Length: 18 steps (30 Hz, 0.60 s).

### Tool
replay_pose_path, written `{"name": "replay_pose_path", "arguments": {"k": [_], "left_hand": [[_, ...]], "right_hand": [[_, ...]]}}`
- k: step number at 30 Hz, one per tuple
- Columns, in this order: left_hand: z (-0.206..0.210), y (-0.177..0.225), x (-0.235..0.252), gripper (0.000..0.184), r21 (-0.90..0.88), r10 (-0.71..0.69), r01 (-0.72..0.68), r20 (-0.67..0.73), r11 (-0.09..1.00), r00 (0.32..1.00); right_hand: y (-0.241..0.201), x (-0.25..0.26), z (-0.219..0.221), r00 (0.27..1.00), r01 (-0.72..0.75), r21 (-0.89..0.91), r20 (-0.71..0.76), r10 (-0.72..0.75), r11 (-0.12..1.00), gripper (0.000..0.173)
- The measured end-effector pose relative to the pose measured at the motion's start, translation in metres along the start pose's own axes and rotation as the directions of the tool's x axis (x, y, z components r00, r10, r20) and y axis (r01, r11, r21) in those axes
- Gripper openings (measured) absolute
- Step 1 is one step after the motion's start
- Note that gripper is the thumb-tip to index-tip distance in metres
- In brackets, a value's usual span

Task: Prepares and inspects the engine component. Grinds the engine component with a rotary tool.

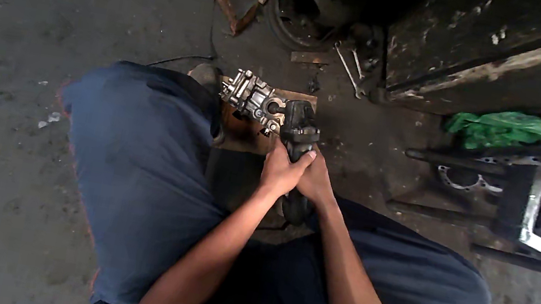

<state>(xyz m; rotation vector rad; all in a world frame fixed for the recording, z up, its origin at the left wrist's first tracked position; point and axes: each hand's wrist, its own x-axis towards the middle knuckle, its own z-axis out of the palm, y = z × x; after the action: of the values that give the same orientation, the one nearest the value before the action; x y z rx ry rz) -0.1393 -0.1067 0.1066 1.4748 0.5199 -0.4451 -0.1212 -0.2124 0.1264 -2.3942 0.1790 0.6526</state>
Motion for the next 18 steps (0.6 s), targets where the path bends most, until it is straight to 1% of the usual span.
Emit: {"name": "replay_pose_path", "arguments": {"k": [4,8,10,12,14,16,18], "left_hand": [[0.002,0.003,-0.008,0.076,-0.054,0.056,-0.055,0.021,0.997,0.998],[0.002,0.01,-0.019,0.077,-0.051,0.127,-0.125,0.057,0.991,0.99],[0.004,0.013,-0.022,0.077,-0.032,0.135,-0.133,0.054,0.991,0.989],[0.007,0.014,-0.023,0.079,-0.007,0.114,-0.114,0.035,0.994,0.993],[0.007,0.012,-0.023,0.079,0.015,0.075,-0.076,0.015,0.997,0.997],[0.006,0.01,-0.021,0.075,0.021,0.044,-0.044,0.002,0.999,0.999],[0.005,0.006,-0.017,0.073,0.009,0.037,-0.037,0.001,0.999,0.999]], "right_hand": [[-0.007,-0.012,-0.008,0.999,-0.008,-0.054,-0.053,0.005,0.999,0.053],[-0.005,-0.027,-0.012,0.985,0.072,-0.048,-0.156,-0.079,0.996,0.06],[0.0,-0.029,-0.012,0.977,0.11,-0.018,-0.181,-0.112,0.994,0.062],[0.005,-0.028,-0.012,0.975,0.139,0.002,-0.177,-0.136,0.99,0.062],[0.008,-0.024,-0.01,0.979,0.148,0.014,-0.141,-0.144,0.989,0.061],[0.008,-0.02,-0.008,0.988,0.128,0.019,-0.094,-0.125,0.992,0.059],[0.009,-0.016,-0.005,0.992,0.103,0.006,-0.079,-0.102,0.995,0.057]]}}
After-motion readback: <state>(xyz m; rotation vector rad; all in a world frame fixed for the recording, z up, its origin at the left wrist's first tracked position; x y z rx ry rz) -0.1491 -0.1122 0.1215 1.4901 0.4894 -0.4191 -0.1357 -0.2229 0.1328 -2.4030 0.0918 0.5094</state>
